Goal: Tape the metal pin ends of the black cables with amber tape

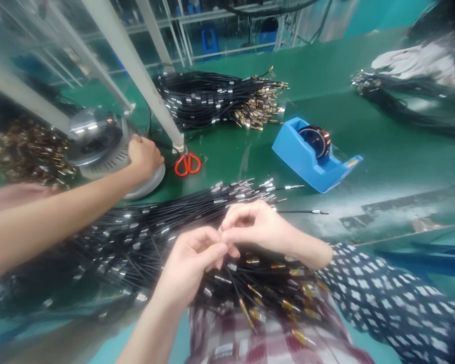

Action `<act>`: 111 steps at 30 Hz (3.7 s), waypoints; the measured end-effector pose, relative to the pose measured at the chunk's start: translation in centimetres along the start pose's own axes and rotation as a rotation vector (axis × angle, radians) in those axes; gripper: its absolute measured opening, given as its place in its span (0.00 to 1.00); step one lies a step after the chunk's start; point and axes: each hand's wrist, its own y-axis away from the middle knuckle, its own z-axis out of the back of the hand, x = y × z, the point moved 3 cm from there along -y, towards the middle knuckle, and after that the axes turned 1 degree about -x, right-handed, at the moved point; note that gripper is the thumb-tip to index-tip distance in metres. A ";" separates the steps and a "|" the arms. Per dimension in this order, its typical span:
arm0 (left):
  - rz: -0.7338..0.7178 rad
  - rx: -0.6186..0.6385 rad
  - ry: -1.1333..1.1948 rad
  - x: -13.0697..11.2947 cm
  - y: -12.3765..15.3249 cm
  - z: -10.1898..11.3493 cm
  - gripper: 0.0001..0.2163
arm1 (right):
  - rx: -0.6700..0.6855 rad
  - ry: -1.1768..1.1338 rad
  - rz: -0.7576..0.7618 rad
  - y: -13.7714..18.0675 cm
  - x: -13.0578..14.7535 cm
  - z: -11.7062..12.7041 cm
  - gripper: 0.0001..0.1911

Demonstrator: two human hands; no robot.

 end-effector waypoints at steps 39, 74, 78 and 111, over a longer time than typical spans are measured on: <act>-0.606 -0.075 -1.399 0.6 -0.1 0.0 0.07 | -0.022 0.984 0.304 2.3 -1.9 0.3 0.09; -0.656 -0.160 -1.700 -1.3 -4.0 -0.4 0.09 | -0.542 0.990 0.424 5.2 2.9 7.7 0.03; -0.693 -0.176 -1.523 -1.7 -3.3 0.5 0.07 | -0.604 0.957 0.506 5.6 4.1 7.7 0.04; -0.315 -0.152 -0.526 -4.0 -2.1 1.9 0.13 | -0.512 -0.363 0.091 2.7 1.4 3.2 0.14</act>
